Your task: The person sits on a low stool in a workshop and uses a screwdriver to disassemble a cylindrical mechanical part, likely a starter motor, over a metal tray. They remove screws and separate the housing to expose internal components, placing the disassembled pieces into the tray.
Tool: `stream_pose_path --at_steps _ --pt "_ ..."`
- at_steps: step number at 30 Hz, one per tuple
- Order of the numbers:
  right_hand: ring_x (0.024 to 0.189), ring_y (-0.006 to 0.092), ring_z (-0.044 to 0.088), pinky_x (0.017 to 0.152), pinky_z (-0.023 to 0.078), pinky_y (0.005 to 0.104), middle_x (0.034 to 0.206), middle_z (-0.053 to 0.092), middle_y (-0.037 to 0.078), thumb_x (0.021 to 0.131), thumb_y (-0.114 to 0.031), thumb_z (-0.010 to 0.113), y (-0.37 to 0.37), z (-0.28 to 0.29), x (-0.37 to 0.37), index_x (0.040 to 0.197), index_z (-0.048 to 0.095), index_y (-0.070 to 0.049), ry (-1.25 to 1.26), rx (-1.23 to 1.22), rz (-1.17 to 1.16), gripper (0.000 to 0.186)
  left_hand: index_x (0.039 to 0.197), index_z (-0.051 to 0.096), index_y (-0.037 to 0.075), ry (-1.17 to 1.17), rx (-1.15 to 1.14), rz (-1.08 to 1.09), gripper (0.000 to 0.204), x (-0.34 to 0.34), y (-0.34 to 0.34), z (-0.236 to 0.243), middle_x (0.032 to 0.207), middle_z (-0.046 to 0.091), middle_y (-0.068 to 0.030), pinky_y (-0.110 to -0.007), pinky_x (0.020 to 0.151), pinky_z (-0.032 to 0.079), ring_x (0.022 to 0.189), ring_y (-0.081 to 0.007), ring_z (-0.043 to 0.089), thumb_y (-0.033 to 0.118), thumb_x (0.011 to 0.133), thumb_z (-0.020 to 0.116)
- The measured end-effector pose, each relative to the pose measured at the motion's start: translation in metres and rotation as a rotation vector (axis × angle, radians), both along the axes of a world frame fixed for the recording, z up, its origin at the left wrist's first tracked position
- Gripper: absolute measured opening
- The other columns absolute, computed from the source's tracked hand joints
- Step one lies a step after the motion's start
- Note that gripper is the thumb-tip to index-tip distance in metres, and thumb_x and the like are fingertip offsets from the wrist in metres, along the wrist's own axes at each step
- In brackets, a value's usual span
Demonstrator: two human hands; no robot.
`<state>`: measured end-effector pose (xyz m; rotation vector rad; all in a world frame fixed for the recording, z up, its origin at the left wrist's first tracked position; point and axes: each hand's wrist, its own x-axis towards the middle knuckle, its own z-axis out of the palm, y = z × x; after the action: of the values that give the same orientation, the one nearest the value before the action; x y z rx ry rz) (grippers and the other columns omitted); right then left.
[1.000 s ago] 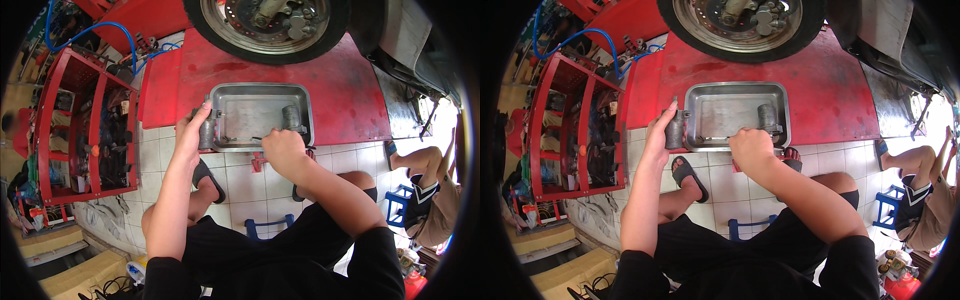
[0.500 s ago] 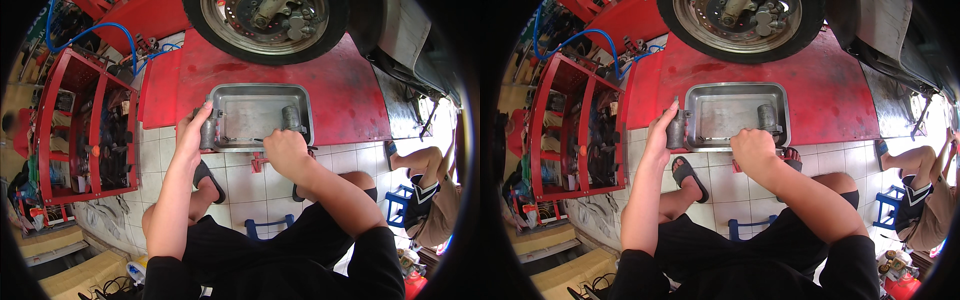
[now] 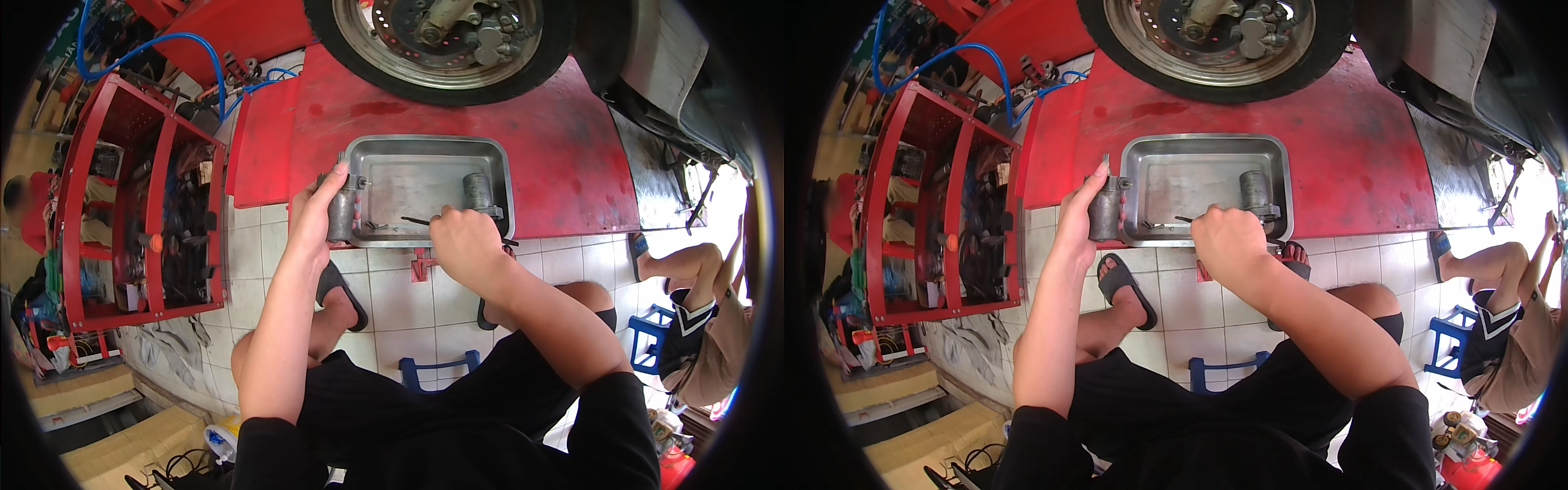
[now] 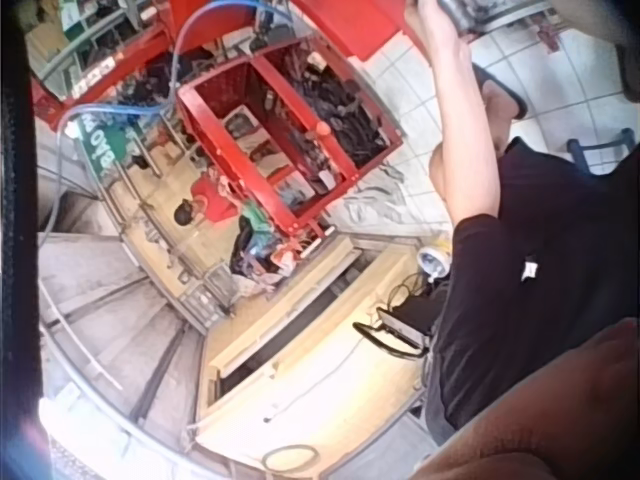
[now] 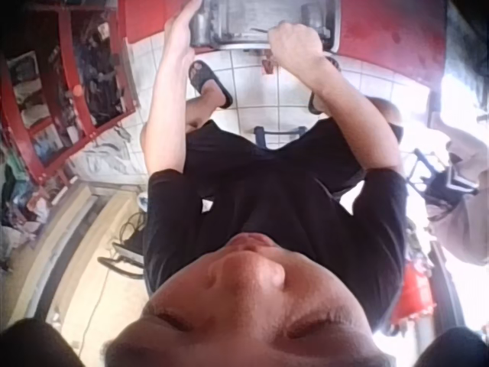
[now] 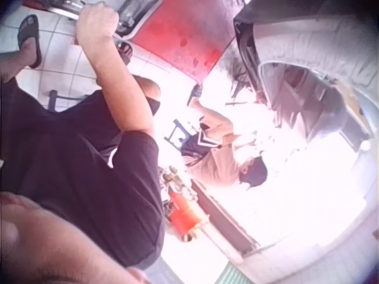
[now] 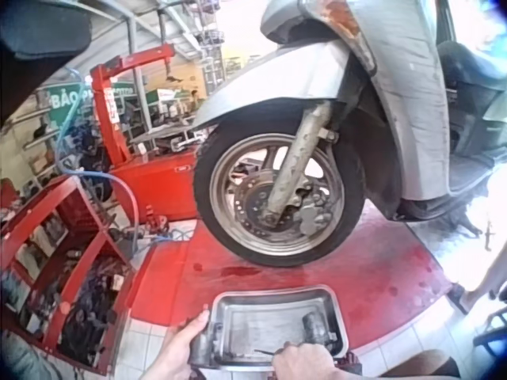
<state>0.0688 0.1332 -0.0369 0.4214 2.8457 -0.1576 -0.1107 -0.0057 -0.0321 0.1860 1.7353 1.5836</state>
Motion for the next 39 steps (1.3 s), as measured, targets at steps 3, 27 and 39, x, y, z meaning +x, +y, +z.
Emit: stream_pose_path --at_steps 3,27,39 --pt "0.084 0.0279 0.074 0.068 0.059 0.0359 0.095 0.071 0.014 0.076 -0.012 0.072 -0.002 -0.006 -0.001 0.088 0.074 -0.005 -0.025 0.003 0.02 0.014 0.097 0.065 0.004 -0.014 0.005 0.01 0.049 0.0 0.001 0.001 0.079 0.066 -0.0079 -0.03 0.06 0.05 0.065 -0.0162 0.063 0.052 0.089 0.069" --pt "0.083 0.0322 0.071 0.074 0.056 0.0406 0.092 0.069 0.018 0.08 -0.01 0.071 0.012 -0.008 0.0 0.095 0.07 0.002 0.353 -0.374 -0.139 0.02 0.108 0.063 0.003 -0.479 0.29 0.062 0.056 0.0 0.002 0.002 0.086 0.065 -0.0094 -0.034 0.062 0.05 0.068 -0.021 0.062 0.056 0.095 0.054" --pt "0.068 0.0075 0.05 0.064 0.043 0.0276 0.091 0.066 0.004 0.086 -0.034 0.078 0.037 0.033 0.014 0.117 0.064 0.003 0.743 -1.367 -0.359 0.051 0.138 0.047 0.006 0.378 0.281 -0.378 0.076 0.053 0.008 0.038 0.107 0.066 -0.0099 -0.033 0.091 0.051 0.1 -0.0203 0.064 0.008 0.072 0.083"
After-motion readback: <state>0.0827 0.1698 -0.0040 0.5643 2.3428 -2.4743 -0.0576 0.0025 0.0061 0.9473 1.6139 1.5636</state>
